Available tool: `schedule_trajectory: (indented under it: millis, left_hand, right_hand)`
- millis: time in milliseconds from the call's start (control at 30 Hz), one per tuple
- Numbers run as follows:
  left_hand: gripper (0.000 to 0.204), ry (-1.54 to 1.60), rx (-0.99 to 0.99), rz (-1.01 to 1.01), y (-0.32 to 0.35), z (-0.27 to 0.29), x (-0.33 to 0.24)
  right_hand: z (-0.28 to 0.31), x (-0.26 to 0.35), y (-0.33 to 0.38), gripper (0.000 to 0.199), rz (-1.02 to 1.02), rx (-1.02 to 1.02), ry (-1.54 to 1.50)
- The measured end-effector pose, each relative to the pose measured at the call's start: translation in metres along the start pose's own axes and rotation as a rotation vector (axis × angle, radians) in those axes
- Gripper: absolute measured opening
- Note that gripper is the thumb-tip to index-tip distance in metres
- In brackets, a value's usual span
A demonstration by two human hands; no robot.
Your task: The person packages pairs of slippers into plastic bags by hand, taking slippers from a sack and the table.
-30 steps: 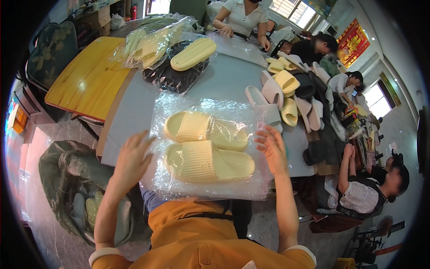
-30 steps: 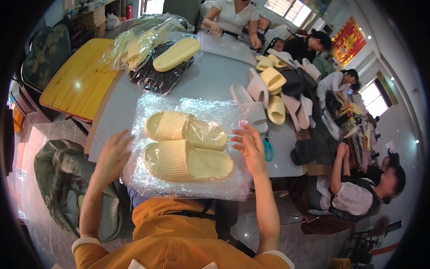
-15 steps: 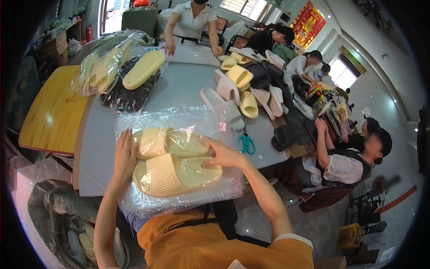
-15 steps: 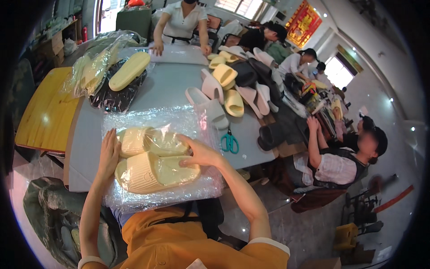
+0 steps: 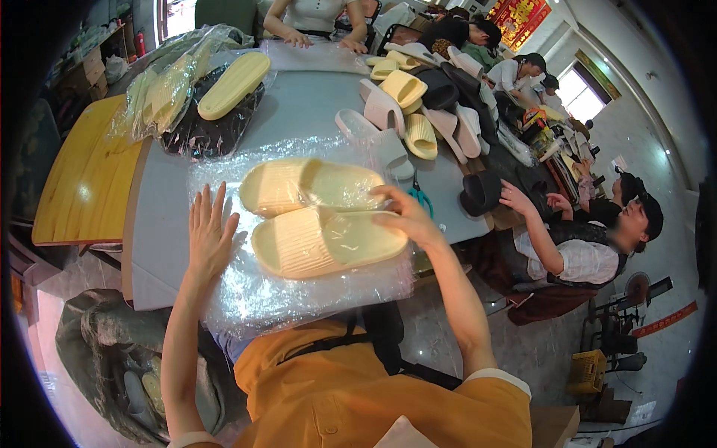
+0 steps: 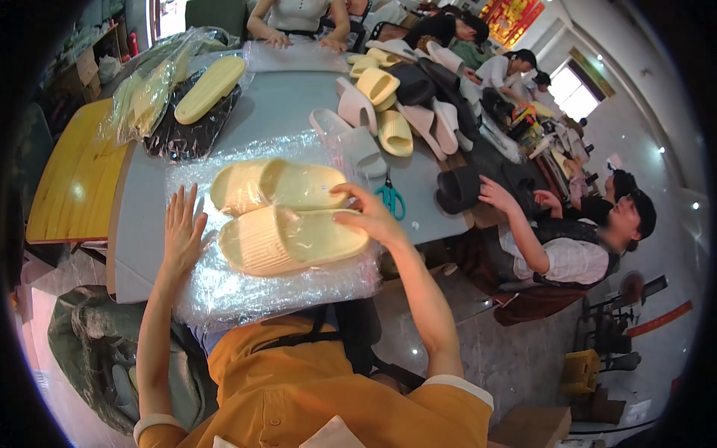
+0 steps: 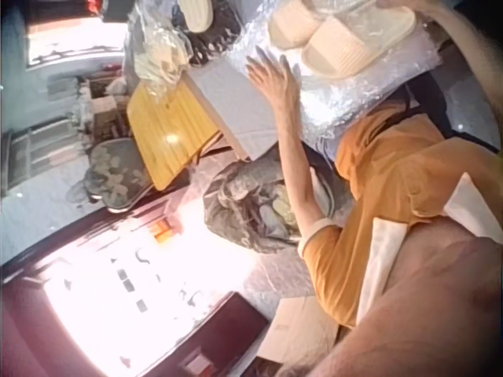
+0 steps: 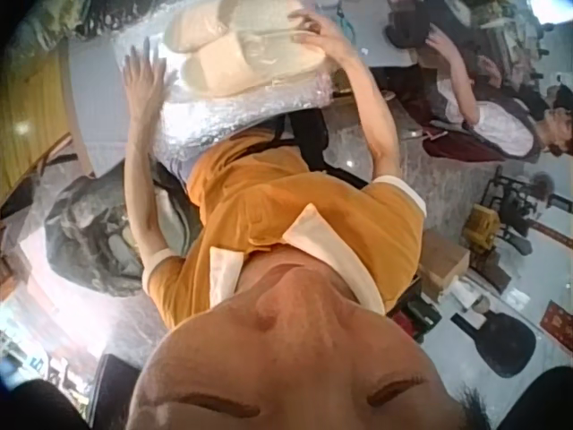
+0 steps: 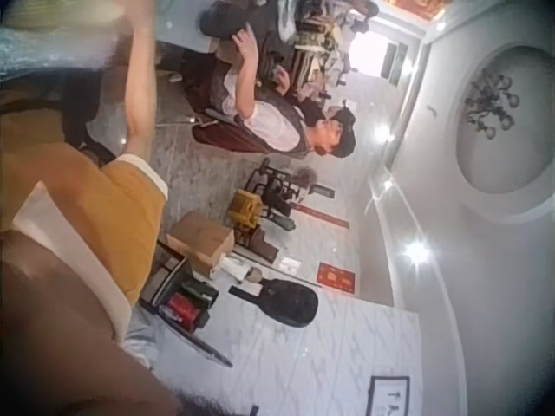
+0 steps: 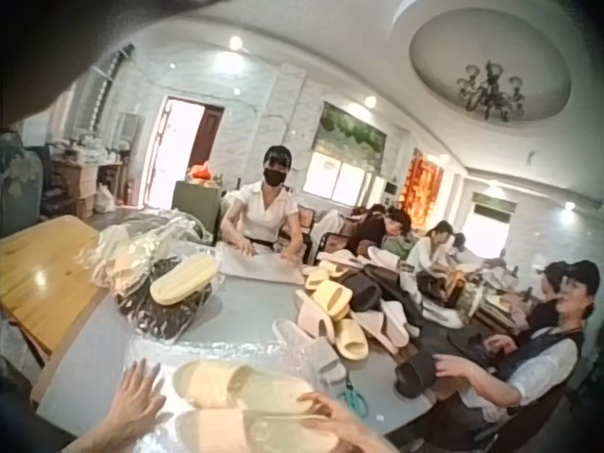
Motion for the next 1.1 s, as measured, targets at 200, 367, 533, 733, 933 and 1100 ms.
schedule_trajectory:
  millis: [200,367,533,733,933,1100]
  left_hand:
    - [0.068,-0.196,0.072,-0.042,0.002,0.000,-0.015]
    - [0.069,-0.250,0.100,-0.039,0.001,-0.004,-0.013]
    - [0.071,-0.332,0.154,0.016,-0.002,0.004,-0.016]
    - [0.064,-0.338,0.010,-0.198,-0.002,0.017,-0.038]
    - [0.058,-0.240,0.127,-0.116,0.015,0.003,-0.027]
    - [0.063,-0.199,0.178,-0.121,0.020,-0.004,-0.038]
  right_hand:
    - [0.074,-0.036,0.056,0.047,-0.035,-0.222,-0.017]
    - [0.148,-0.039,0.128,0.038,0.001,-0.521,0.048]
    - [0.199,0.004,0.190,0.034,0.129,-0.794,-0.025]
    - [0.163,0.085,0.174,0.035,0.347,-0.852,-0.137]
    - [0.043,0.060,0.068,0.037,0.201,-0.501,-0.201]
    - [0.009,-0.057,0.023,0.033,-0.009,-0.362,0.023]
Point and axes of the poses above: each hand's wrist, its own y-axis away from the middle knuckle, its own z-axis out of the back of the hand, x = y × z, the point moved 9 cm from there along -y, towards the middle knuckle, and after that the axes turned 2 degrees about -z, right-handed, at the moved point
